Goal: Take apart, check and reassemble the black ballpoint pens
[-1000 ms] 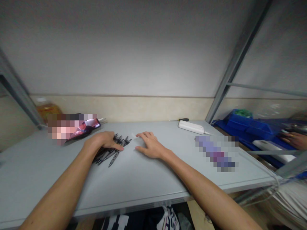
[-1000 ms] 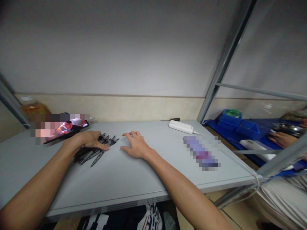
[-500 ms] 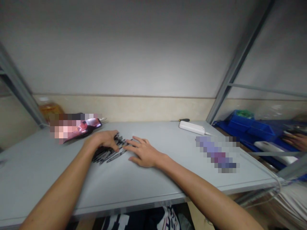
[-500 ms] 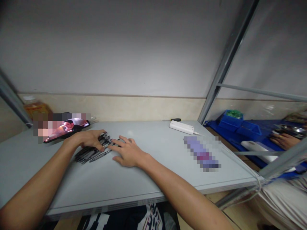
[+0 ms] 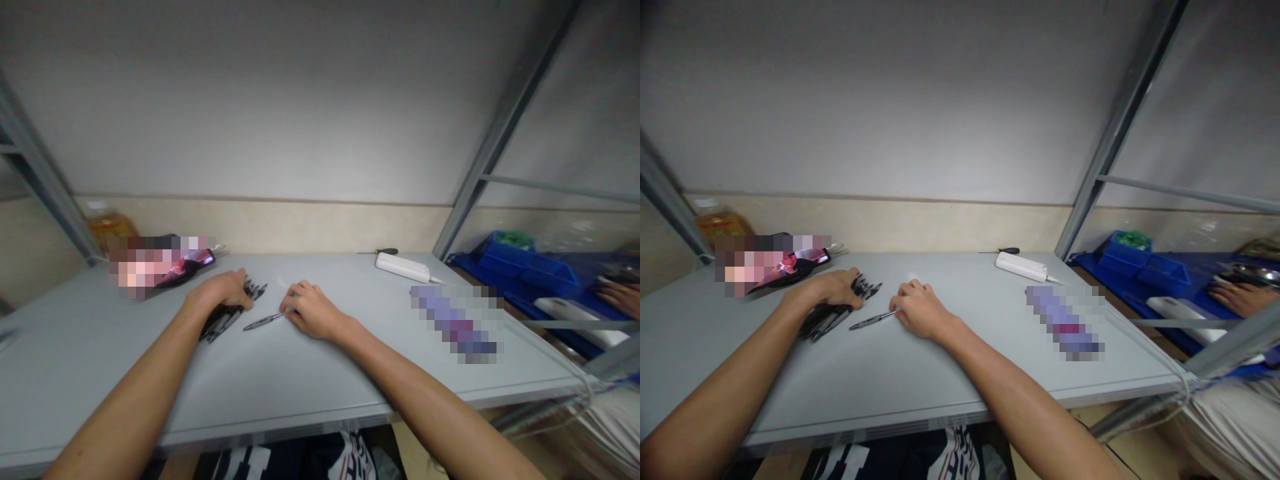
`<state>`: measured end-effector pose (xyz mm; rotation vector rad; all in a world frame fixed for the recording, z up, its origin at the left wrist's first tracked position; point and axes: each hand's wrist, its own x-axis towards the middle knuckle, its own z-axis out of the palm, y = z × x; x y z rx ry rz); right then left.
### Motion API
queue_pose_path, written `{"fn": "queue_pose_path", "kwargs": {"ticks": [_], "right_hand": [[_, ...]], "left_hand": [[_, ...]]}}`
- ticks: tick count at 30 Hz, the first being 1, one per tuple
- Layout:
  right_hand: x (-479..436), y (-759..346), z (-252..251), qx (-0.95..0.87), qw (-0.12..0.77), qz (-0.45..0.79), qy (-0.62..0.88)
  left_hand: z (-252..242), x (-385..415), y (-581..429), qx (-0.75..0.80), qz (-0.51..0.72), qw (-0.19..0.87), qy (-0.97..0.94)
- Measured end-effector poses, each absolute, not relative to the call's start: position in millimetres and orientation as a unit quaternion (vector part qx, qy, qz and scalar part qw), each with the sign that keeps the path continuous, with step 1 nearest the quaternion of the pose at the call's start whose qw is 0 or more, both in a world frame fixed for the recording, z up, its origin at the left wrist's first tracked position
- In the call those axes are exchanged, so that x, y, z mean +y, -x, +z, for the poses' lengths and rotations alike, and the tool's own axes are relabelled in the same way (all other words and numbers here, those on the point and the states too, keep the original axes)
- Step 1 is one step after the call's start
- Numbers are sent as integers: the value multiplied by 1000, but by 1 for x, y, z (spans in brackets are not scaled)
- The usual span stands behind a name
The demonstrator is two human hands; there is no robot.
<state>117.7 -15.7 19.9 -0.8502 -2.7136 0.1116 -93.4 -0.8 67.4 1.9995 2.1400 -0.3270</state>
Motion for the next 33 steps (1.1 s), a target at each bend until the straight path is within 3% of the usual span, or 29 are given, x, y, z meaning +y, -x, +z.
{"fn": "queue_pose_path", "kwargs": {"ticks": [11, 33], "right_hand": [[-9, -132, 24, -912, 101, 15, 398], [-8, -138, 26, -906, 91, 16, 413]], "left_hand": [[74, -2, 97, 717, -125, 122, -675], [68, 3, 117, 724, -108, 177, -658]]}}
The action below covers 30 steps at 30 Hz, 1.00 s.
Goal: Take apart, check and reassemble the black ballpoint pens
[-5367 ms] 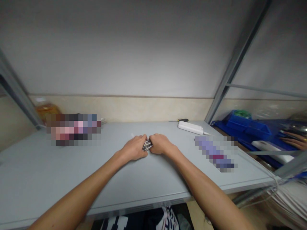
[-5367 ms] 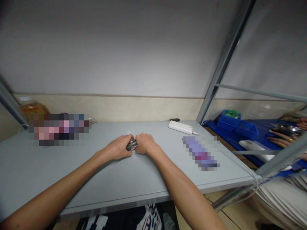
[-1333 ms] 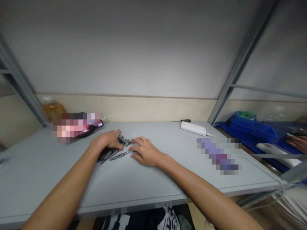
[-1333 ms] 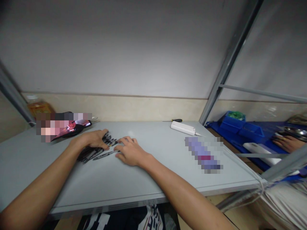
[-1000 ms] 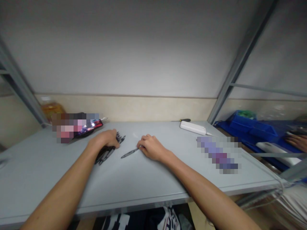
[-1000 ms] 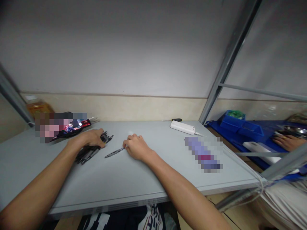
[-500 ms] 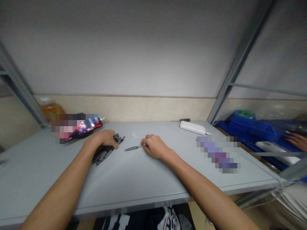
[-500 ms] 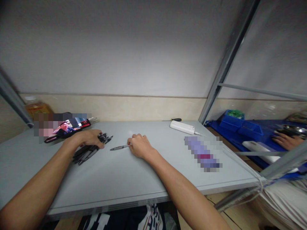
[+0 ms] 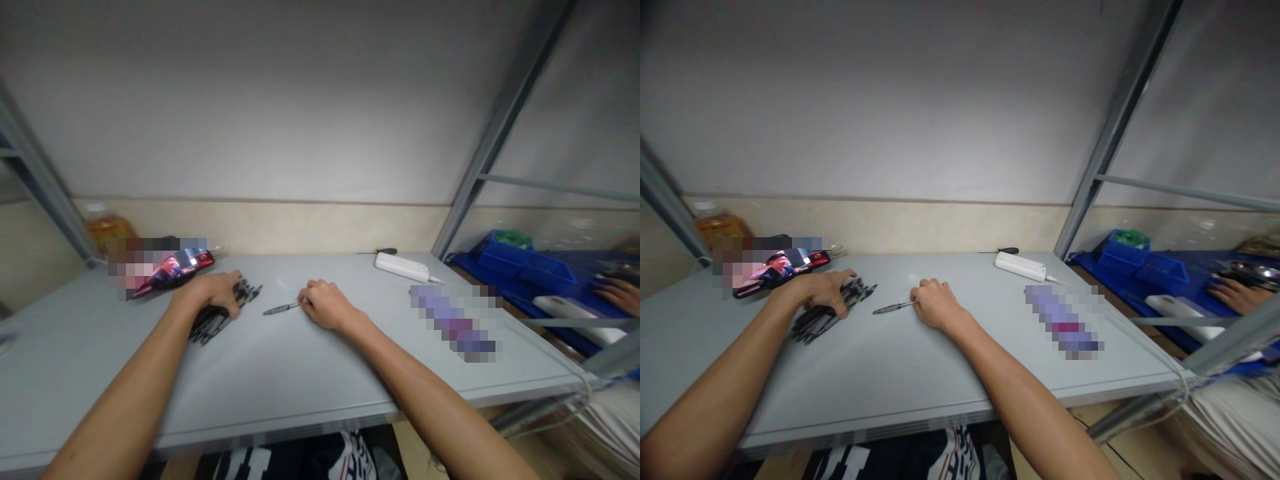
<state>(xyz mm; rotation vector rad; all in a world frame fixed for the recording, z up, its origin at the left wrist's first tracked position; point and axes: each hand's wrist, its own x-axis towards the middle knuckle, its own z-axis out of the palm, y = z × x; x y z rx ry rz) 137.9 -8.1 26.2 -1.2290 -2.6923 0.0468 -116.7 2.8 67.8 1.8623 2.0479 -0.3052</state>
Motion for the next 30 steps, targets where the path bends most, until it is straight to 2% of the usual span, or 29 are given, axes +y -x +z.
{"fn": "queue_pose_path", "kwargs": {"ticks": [17, 30], "right_hand": [[-7, -141, 27, -901, 88, 28, 423], [-8, -142, 29, -902, 92, 22, 421]], "left_hand": [[73, 0, 119, 715, -85, 265, -642], [73, 0, 118, 706, -75, 180, -680]]}}
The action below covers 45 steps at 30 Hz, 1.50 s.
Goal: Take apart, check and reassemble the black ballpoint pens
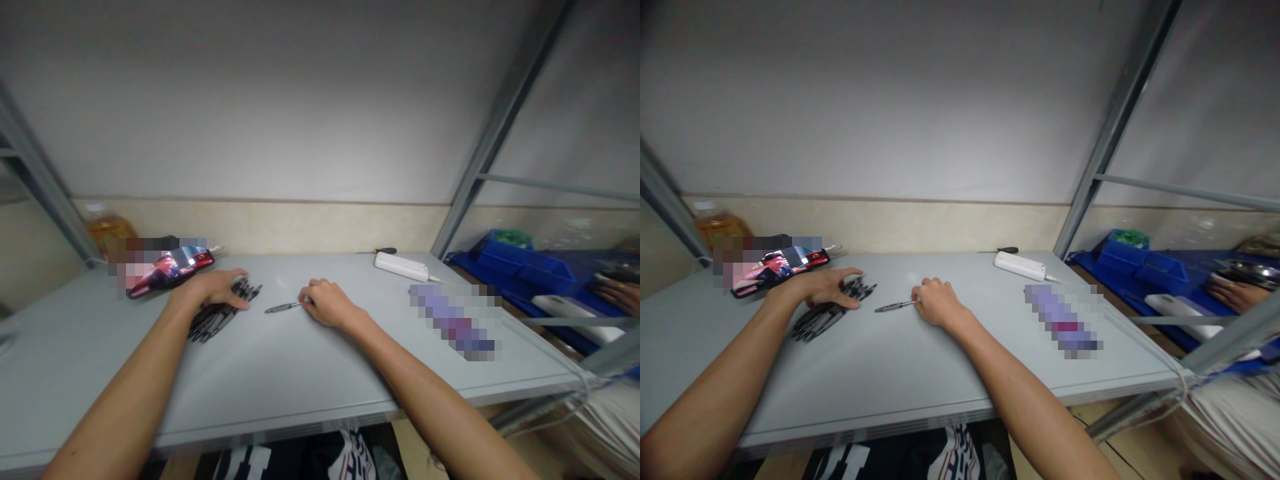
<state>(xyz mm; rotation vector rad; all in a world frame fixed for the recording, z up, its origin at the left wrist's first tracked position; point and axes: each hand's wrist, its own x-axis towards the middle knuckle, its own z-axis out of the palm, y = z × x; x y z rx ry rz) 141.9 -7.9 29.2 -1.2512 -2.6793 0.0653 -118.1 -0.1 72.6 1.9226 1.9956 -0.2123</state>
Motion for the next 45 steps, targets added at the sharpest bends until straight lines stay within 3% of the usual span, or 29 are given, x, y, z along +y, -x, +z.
{"fn": "queue_pose_path", "kwargs": {"ticks": [36, 45], "right_hand": [[-6, -139, 29, -899, 73, 41, 429], [-6, -139, 28, -900, 75, 39, 427]], "left_hand": [[67, 7, 102, 673, -55, 71, -734], [63, 4, 106, 685, -67, 110, -717]]}}
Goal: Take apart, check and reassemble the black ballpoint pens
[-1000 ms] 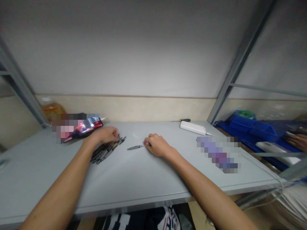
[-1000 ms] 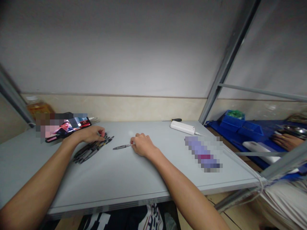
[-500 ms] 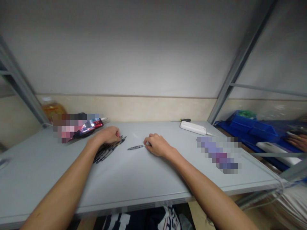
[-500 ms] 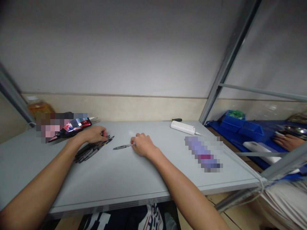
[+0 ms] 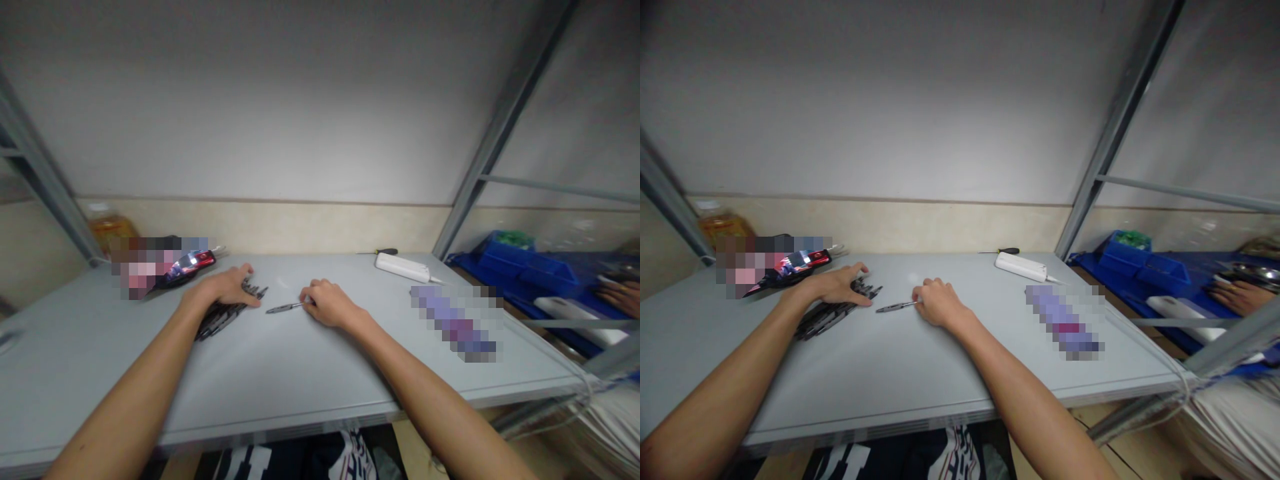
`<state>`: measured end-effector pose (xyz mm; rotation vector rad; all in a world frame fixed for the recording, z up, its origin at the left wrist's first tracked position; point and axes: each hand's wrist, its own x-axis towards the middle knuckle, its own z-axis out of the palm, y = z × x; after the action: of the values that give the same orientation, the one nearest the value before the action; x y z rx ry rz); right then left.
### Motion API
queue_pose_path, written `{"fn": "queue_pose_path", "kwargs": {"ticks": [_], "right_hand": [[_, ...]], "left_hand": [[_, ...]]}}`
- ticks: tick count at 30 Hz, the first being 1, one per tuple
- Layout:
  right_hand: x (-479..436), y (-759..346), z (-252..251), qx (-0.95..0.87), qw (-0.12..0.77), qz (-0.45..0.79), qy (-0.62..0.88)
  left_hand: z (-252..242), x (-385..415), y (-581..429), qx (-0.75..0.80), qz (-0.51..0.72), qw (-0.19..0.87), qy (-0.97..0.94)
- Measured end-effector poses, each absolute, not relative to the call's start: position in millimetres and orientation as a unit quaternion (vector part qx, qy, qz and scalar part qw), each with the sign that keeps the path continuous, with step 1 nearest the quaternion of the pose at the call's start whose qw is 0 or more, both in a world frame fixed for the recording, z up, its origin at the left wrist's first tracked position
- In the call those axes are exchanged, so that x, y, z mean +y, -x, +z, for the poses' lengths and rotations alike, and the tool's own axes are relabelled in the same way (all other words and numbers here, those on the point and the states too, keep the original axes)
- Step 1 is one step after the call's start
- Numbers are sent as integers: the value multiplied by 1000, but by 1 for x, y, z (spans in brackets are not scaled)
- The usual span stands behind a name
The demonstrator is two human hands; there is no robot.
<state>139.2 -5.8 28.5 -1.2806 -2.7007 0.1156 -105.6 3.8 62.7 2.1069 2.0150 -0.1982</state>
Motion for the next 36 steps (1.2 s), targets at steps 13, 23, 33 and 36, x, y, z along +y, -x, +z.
{"fn": "queue_pose_path", "kwargs": {"ticks": [13, 23, 33, 36], "right_hand": [[-9, -140, 33, -901, 74, 44, 425], [-8, -141, 33, -902, 69, 44, 424], [-5, -144, 32, -903, 67, 42, 422], [0, -150, 34, -897, 65, 44, 435]], "left_hand": [[68, 3, 103, 722, -83, 106, -679], [70, 2, 105, 720, -85, 109, -680], [65, 5, 109, 704, -50, 91, -703], [61, 3, 96, 679, 12, 17, -734]]}}
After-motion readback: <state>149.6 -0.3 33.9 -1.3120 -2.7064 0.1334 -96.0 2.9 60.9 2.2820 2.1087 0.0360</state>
